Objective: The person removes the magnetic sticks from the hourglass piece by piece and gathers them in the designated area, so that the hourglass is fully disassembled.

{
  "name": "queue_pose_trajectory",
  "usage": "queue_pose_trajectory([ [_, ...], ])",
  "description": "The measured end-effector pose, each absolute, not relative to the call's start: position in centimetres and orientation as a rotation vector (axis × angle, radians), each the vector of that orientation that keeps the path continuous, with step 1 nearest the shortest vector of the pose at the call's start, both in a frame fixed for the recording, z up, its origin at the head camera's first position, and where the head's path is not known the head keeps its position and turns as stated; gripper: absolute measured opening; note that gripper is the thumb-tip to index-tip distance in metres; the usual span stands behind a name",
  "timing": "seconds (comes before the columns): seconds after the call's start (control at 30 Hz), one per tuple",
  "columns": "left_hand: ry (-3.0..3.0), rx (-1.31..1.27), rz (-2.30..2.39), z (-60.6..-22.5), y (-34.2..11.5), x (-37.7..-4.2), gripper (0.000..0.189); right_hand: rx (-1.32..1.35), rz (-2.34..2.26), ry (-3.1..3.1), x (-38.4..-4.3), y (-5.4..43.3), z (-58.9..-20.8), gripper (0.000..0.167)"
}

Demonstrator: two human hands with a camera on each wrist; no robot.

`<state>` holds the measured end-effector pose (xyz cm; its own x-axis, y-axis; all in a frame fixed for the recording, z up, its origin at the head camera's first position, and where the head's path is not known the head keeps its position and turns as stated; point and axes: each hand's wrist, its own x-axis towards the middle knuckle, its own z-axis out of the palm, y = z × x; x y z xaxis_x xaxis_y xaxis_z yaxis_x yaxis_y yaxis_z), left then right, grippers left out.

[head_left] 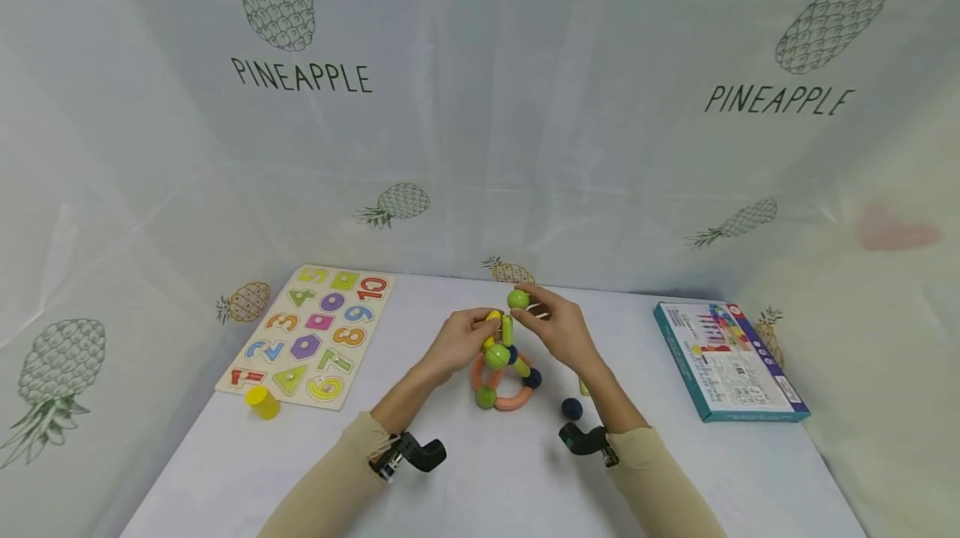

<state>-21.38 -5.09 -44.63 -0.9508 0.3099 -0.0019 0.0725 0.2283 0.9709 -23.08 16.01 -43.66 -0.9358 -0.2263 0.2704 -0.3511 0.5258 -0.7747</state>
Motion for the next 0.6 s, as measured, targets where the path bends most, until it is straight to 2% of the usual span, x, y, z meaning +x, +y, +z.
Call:
queue_pose_trajectory([
  [0.23, 2.266, 0.342, 1.835, -44.7, -5.0, -21.5, 0.037, 0.464, 1.305, -2.684, -21.9, 20.0, -43.7, 0.049],
  [0.6, 2.258, 0.339, 1.839, -44.4, -5.2, -21.4, 0.038, 0.452, 1.243, -2.935, -18.3, 28.2, -45.9, 0.045],
])
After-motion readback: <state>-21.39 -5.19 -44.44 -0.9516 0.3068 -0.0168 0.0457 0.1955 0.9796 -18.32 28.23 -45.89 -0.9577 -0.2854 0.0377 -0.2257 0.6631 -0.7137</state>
